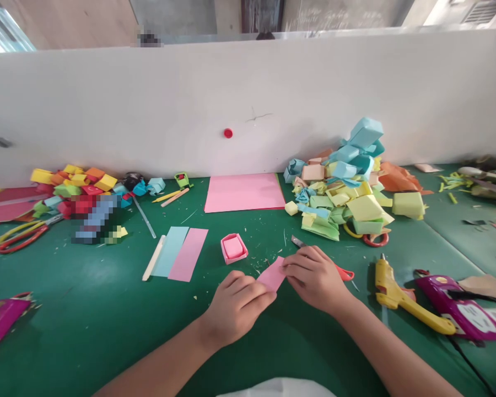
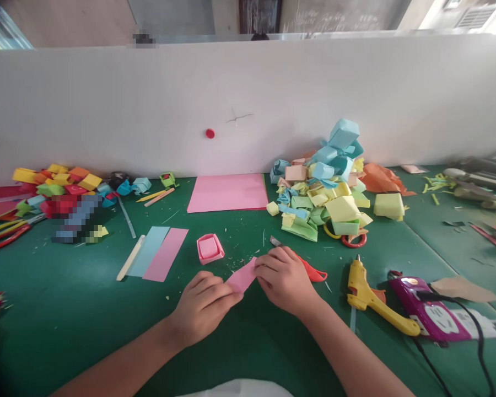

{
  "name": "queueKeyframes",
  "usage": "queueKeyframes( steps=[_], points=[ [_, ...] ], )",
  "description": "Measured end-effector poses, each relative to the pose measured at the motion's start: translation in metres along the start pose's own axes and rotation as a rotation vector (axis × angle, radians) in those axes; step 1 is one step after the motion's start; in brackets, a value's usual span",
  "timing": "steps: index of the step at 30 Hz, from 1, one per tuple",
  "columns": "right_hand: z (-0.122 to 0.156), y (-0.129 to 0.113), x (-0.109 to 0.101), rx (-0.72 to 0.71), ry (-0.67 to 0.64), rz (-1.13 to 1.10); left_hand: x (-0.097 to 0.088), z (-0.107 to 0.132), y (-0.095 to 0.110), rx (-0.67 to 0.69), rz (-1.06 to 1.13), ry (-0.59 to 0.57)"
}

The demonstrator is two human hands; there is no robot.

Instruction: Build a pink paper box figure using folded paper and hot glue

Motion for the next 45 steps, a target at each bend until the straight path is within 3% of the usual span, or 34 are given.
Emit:
queueKeyframes(
  steps=[7, 14, 20, 25, 30, 40, 45],
  points=[
    [0.005, 0.001, 0.013, 0.001, -0.079, 0.058, 0.013, 0.010, -0.028, -0.170, -0.181, -0.080],
    [0.006, -0.004, 0.025, 0.018, -0.165, 0.066, 0.036, 0.019, -0.032, -0.228, -0.115, -0.252],
    [0.010, 0.004, 0.037, 0.086, -0.278, -0.038, 0.043, 0.020, -0.030, -0.172, -0.131, -0.231],
    [0.013, 0.017, 0.039, 0.181, -0.346, -0.126, 0.045, 0.021, -0.044, -0.312, -0.049, -0.263],
    [0.014, 0.029, 0.043, 0.305, -0.324, -0.172, 0.046, 0.024, -0.058, -0.408, 0.025, -0.239],
    [0.017, 0.042, 0.049, 0.463, -0.245, -0.190, 0.051, 0.022, -0.046, -0.310, -0.176, -0.236],
    [0.019, 0.049, 0.052, 0.502, -0.230, -0.180, 0.051, 0.018, -0.034, -0.187, -0.218, -0.261]
  ],
)
Point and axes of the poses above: each hand's wrist, its own z-axis away from the middle knuckle, its own x-axis out of the palm, y = z × x, the point moved 10 cm from there along -z, towards the middle knuckle, and after that the axes turned 4 degrees about y, right-handed, at the moved point
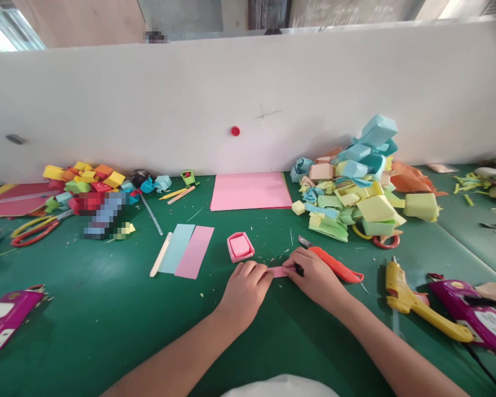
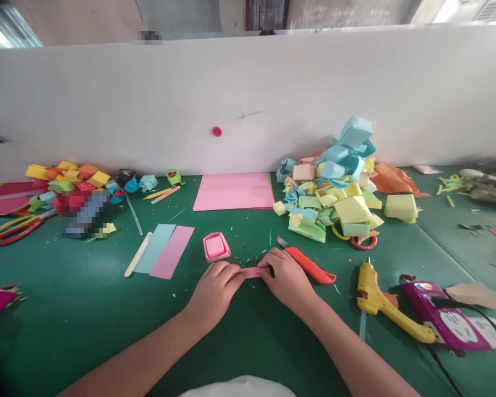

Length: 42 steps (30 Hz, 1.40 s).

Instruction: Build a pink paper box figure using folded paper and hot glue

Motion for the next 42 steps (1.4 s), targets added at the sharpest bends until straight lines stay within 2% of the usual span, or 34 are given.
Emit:
queueKeyframes(
  steps=[3, 10, 17, 23, 27, 31, 35, 38, 42],
  points=[
    [-0.001, 0.002, 0.001, 0.019, -0.008, -0.001, 0.001, -0.001, 0.004, 0.013, 0.010, -0.027],
    [-0.004, 0.005, 0.001, 0.060, -0.015, -0.001, 0.010, 0.005, 0.016, -0.132, -0.059, -0.216],
    [-0.006, 0.008, 0.000, 0.075, -0.014, 0.017, 0.019, 0.020, 0.025, -0.097, -0.107, -0.267],
    [-0.010, 0.008, 0.000, 0.050, -0.021, 0.064, 0.031, 0.026, 0.021, -0.098, -0.061, -0.285],
    [-0.009, 0.000, -0.001, 0.010, -0.023, 0.131, 0.030, 0.024, 0.018, -0.103, -0.031, -0.285],
    [0.006, -0.024, -0.003, -0.081, -0.051, 0.226, 0.028, 0.025, 0.019, -0.093, -0.038, -0.300],
    [0.031, -0.049, 0.012, -0.248, -0.214, 0.245, 0.025, 0.025, 0.021, -0.090, -0.009, -0.317],
    [0.044, -0.049, 0.024, -0.314, -0.318, 0.295, 0.021, 0.024, 0.019, -0.089, 0.040, -0.344],
    [0.047, -0.040, 0.024, -0.334, -0.324, 0.336, 0.020, 0.025, 0.014, -0.072, 0.084, -0.398]
  ],
)
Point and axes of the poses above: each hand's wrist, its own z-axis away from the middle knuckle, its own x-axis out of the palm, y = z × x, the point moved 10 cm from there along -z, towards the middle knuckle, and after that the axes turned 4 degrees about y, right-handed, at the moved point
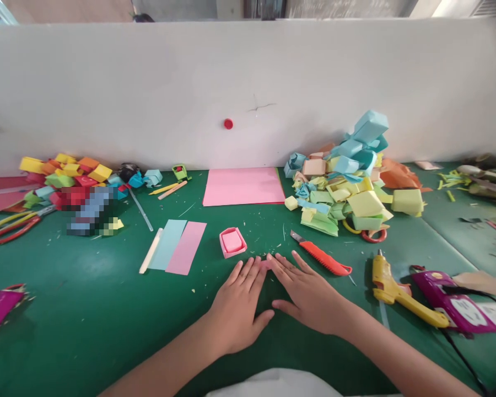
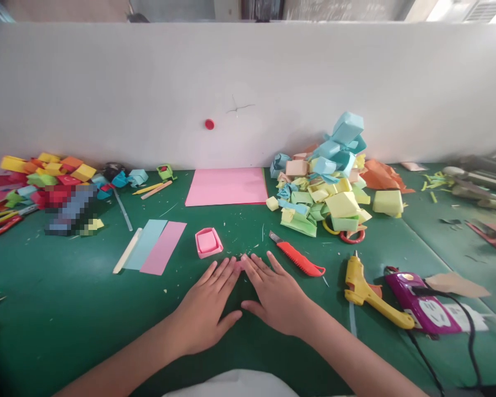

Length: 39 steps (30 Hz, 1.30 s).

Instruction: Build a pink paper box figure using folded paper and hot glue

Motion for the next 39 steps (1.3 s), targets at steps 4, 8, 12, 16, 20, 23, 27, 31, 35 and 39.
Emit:
queueKeyframes(
  steps=[4, 8, 12, 16, 20, 23, 27, 31, 35, 39],
  points=[
    [0.010, 0.012, -0.002, 0.026, -0.005, 0.020, -0.002, 0.002, -0.005, 0.015, 0.008, 0.018],
    [0.019, 0.021, -0.002, 0.059, -0.043, 0.002, -0.010, -0.003, -0.003, 0.017, 0.013, 0.087],
    [0.020, 0.020, -0.013, 0.096, -0.080, -0.078, -0.023, -0.020, -0.006, 0.006, 0.060, 0.186],
    [0.041, 0.038, -0.055, 0.166, 0.035, -0.122, -0.029, -0.037, -0.022, 0.018, 0.154, 0.259],
    [0.115, 0.104, -0.101, 0.415, 0.285, 0.111, -0.029, -0.034, -0.041, 0.009, 0.232, 0.301],
    [0.188, 0.153, -0.097, 0.704, 0.219, 0.374, -0.032, -0.026, -0.044, 0.010, 0.262, 0.339],
    [0.237, 0.167, -0.069, 0.829, 0.048, 0.539, -0.034, -0.023, -0.031, 0.083, 0.295, 0.327],
    [0.234, 0.159, -0.060, 0.900, -0.041, 0.571, -0.043, -0.020, -0.024, 0.113, 0.303, 0.373],
    [0.209, 0.150, -0.071, 0.911, -0.058, 0.570, -0.043, -0.013, -0.024, 0.140, 0.284, 0.409],
    [0.204, 0.153, -0.080, 1.011, -0.034, 0.515, -0.040, -0.006, -0.025, 0.155, 0.277, 0.396]
  ],
)
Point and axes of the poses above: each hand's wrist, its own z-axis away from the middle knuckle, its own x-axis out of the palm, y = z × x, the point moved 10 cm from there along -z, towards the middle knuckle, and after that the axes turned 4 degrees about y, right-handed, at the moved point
